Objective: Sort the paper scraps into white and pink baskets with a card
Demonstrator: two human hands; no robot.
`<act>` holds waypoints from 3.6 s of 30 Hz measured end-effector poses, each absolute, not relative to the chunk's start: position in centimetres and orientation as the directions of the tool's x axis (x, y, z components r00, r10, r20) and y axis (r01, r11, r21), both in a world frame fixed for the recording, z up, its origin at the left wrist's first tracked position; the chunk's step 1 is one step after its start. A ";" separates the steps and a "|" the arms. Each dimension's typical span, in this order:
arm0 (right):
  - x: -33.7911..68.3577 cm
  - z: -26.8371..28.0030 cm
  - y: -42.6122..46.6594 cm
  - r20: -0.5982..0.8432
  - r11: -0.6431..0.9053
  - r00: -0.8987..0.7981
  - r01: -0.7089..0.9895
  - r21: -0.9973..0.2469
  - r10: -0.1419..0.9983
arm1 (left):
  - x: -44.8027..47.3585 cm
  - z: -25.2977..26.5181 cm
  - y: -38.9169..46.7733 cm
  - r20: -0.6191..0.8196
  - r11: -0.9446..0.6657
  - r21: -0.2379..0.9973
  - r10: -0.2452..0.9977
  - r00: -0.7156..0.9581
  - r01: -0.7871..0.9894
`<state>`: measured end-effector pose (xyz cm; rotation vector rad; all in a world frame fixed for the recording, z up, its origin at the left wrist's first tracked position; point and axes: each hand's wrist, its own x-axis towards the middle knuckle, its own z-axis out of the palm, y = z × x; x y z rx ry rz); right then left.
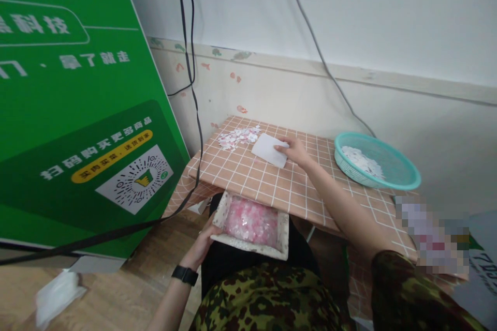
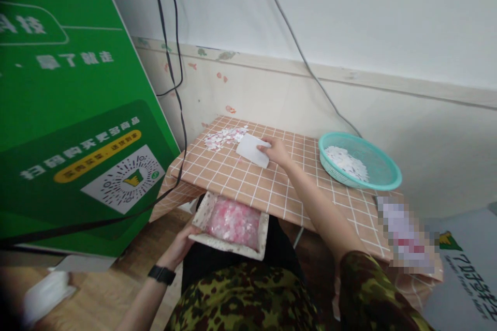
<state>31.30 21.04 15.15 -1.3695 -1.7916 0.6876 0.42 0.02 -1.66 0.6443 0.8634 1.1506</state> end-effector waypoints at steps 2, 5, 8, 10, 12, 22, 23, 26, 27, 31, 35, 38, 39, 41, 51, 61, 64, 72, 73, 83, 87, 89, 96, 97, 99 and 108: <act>30.8 15.0 21.4 0.210 0.250 -0.136 0.559 -0.790 0.968 | 0.4 -1.5 0.0 -0.261 0.306 0.808 0.952 0.159 -0.503; 30.8 15.2 21.3 0.091 0.200 -0.224 0.535 -0.821 0.970 | 0.4 -1.5 -0.1 -0.276 0.321 0.801 0.947 0.163 -0.505; 31.2 15.6 20.1 0.014 0.230 -0.416 0.473 -0.851 0.909 | 0.3 -1.5 -0.1 -0.280 0.323 0.797 0.946 0.162 -0.510; 31.2 16.1 18.6 0.023 0.293 -0.524 0.438 -0.850 0.851 | 0.3 -1.5 -0.1 -0.282 0.327 0.797 0.945 0.165 -0.509; 31.0 16.6 16.7 0.033 0.353 -0.601 0.424 -0.834 0.799 | 0.3 -1.5 0.0 -0.292 0.340 0.798 0.940 0.174 -0.498; 35.9 17.9 12.9 0.271 0.424 -0.329 0.633 -0.647 0.905 | 0.5 -1.4 -0.1 -0.300 0.345 0.796 0.938 0.172 -0.498; 37.0 17.7 13.3 0.338 0.388 -0.220 0.707 -0.590 0.915 | 0.5 -1.4 -0.1 -0.303 0.347 0.799 0.938 0.169 -0.492; 39.8 17.0 14.6 0.469 0.209 0.009 0.888 -0.411 0.883 | 0.5 -1.3 0.0 -0.321 0.357 0.802 0.934 0.160 -0.478; 40.5 16.7 14.8 0.480 0.158 0.042 0.916 -0.369 0.877 | 0.6 -1.3 0.0 -0.324 0.358 0.802 0.933 0.155 -0.479; 41.1 15.5 15.1 0.468 0.129 0.055 0.927 -0.352 0.882 | 0.7 -1.4 0.0 -0.345 0.377 0.789 0.925 0.157 -0.485; 40.2 14.8 15.1 0.463 0.222 -0.002 0.879 -0.422 0.886 | 0.6 -1.6 0.0 -0.371 0.404 0.777 0.914 0.168 -0.483; 39.8 14.9 15.0 0.464 0.253 -0.019 0.858 -0.447 0.886 | 0.6 -1.5 0.0 -0.387 0.415 0.772 0.908 0.161 -0.481; 39.8 14.9 14.9 0.470 0.240 -0.003 0.863 -0.445 0.883 | 0.7 -1.5 0.0 -0.385 0.411 0.771 0.909 0.158 -0.487; 39.8 15.0 14.6 0.482 0.202 0.033 0.881 -0.428 0.875 | 0.7 -1.3 -0.1 -0.380 0.409 0.767 0.910 0.163 -0.495; 38.1 15.2 14.8 0.425 0.356 -0.151 0.815 -0.457 0.892 | 0.4 -1.9 -0.1 -0.402 0.433 0.774 0.900 0.170 -0.463; 39.5 15.5 12.8 0.479 0.281 -0.052 0.863 -0.420 0.876 | 0.5 -1.2 -0.1 -0.368 0.401 0.787 0.915 0.166 -0.469; 39.8 14.9 12.6 0.476 0.242 -0.049 0.903 -0.354 0.878 | 0.7 -1.1 0.0 -0.355 0.380 0.796 0.924 0.145 -0.471; 38.3 14.6 11.3 0.422 0.351 -0.173 0.850 -0.392 0.890 | 0.7 -1.1 -0.2 -0.373 0.407 0.777 0.912 0.171 -0.480; 38.2 14.8 11.0 0.406 0.366 -0.193 0.836 -0.409 0.893 | 0.7 -1.2 -0.2 -0.380 0.412 0.777 0.910 0.168 -0.476; 38.3 14.5 12.4 0.468 0.333 -0.151 0.881 -0.336 0.871 | 0.4 -1.8 0.0 -0.375 0.405 0.792 0.913 0.160 -0.457; 37.6 14.0 11.8 0.456 0.324 -0.162 0.896 -0.303 0.875 | 0.4 -1.8 0.0 -0.337 0.369 0.807 0.929 0.154 -0.461; 37.2 14.0 10.8 0.437 0.356 -0.200 0.882 -0.309 0.877 | 0.4 -1.8 0.1 -0.362 0.392 0.793 0.919 0.157 -0.466; 36.6 14.0 7.9 0.417 0.425 -0.263 0.829 -0.364 0.870 | 0.2 -2.4 0.2 -0.368 0.389 0.801 0.920 0.139 -0.456; 36.6 14.1 7.8 0.423 0.420 -0.252 0.828 -0.371 0.870 | 0.2 -2.4 0.2 -0.365 0.385 0.804 0.921 0.136 -0.453; 36.5 14.4 7.6 0.427 0.390 -0.215 0.837 -0.383 0.879 | 0.2 -2.4 0.1 -0.353 0.375 0.806 0.926 0.136 -0.458; 35.3 15.4 8.9 0.276 0.338 -0.208 0.718 -0.608 0.938 | 0.3 -1.9 0.1 -0.366 0.408 0.791 0.913 0.180 -0.456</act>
